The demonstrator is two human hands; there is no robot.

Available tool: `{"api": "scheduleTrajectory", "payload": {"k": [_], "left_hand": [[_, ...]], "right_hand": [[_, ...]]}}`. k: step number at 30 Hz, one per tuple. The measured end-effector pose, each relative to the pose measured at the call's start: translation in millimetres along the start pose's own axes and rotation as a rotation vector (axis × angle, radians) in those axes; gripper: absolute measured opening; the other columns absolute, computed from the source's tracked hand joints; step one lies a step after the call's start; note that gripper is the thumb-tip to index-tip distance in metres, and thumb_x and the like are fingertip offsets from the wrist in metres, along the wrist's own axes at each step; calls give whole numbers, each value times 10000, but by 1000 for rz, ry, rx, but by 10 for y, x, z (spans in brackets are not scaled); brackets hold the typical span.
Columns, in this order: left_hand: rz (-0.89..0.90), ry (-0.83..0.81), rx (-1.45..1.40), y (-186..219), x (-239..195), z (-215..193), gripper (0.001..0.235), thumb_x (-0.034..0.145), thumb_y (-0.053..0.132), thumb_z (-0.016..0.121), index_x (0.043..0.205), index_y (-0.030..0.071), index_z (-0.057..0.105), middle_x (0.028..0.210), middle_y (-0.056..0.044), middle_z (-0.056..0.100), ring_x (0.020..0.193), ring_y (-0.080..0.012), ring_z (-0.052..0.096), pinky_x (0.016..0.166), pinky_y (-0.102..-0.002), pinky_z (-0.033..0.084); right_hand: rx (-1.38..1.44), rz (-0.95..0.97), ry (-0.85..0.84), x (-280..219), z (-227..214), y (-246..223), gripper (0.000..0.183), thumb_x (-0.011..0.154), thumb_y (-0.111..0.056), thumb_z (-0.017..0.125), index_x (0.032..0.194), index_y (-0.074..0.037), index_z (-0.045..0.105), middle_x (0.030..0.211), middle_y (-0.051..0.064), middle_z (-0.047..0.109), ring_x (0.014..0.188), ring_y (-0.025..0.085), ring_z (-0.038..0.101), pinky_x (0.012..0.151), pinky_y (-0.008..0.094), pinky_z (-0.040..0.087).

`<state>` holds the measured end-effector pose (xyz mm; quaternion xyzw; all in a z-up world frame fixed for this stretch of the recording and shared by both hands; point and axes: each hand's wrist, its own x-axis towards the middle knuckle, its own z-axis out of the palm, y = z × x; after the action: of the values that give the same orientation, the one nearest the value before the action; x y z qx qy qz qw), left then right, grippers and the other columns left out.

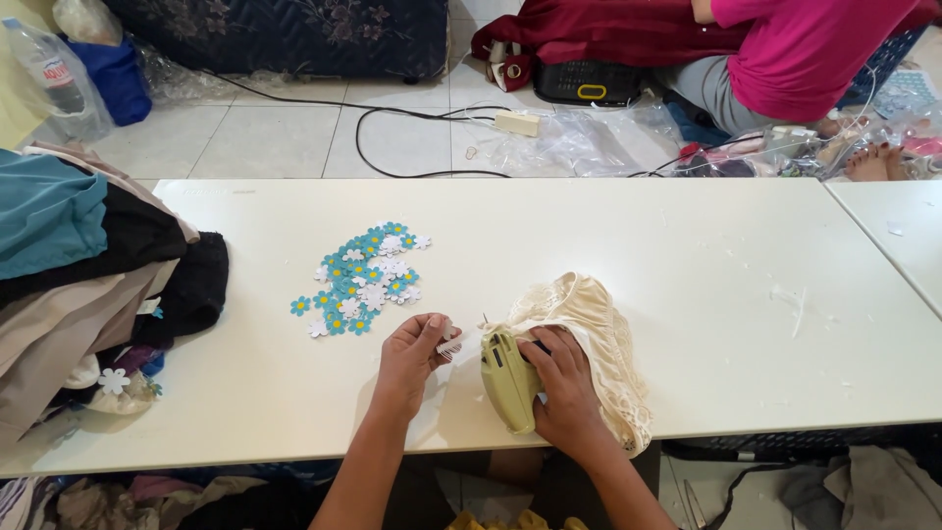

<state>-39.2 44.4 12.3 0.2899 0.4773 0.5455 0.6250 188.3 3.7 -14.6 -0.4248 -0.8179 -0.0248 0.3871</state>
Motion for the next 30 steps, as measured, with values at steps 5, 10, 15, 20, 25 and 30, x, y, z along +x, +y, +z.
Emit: {"api": "scheduleTrajectory", "payload": {"k": [5, 10, 15, 20, 25, 30], "left_hand": [[1, 5, 4, 20, -19, 25, 216, 916, 204, 651, 1063, 51, 692, 954, -127, 748, 872, -220, 702, 740, -321, 543], [-21, 22, 16, 65, -60, 47, 221, 918, 194, 639, 1083, 57, 690, 986, -126, 758, 870, -219, 701, 743, -313, 525], [-4, 15, -32, 61, -49, 39, 190, 910, 211, 649, 1022, 59, 665, 954, -155, 756, 882, -239, 712, 762, -329, 544], [27, 36, 46, -29, 23, -13, 173, 934, 216, 633, 1020, 85, 707, 937, -59, 729, 810, -146, 614, 692, -275, 464], [53, 15, 27, -55, 24, -24, 164, 900, 219, 693, 1000, 88, 704, 868, -35, 688, 785, -131, 585, 701, -266, 468], [33, 27, 5, -39, 14, -4, 225, 854, 195, 737, 1048, 91, 695, 915, -39, 716, 822, -130, 637, 680, -257, 479]], "right_hand": [[2, 11, -9, -26, 16, 23, 712, 641, 66, 514, 1336, -86, 501, 1386, 150, 472, 1333, 393, 413, 1120, 546, 337], [5, 14, -15, -20, 8, 13, 721, 632, 60, 513, 1338, -88, 500, 1389, 150, 469, 1331, 389, 413, 1119, 541, 336], [6, 1, -12, 4, -19, -15, 717, 637, 71, 505, 1337, -81, 495, 1384, 153, 471, 1332, 391, 412, 1122, 542, 336], [8, 11, -24, -12, -12, -4, 725, 635, 71, 504, 1343, -85, 493, 1393, 148, 463, 1340, 387, 402, 1125, 540, 332], [9, 6, -13, -1, -14, -13, 720, 632, 72, 496, 1335, -82, 501, 1384, 149, 469, 1333, 386, 412, 1124, 538, 333], [0, -2, 0, -10, 14, 11, 693, 653, 61, 526, 1329, -88, 499, 1373, 145, 474, 1327, 386, 420, 1100, 537, 351]]}}
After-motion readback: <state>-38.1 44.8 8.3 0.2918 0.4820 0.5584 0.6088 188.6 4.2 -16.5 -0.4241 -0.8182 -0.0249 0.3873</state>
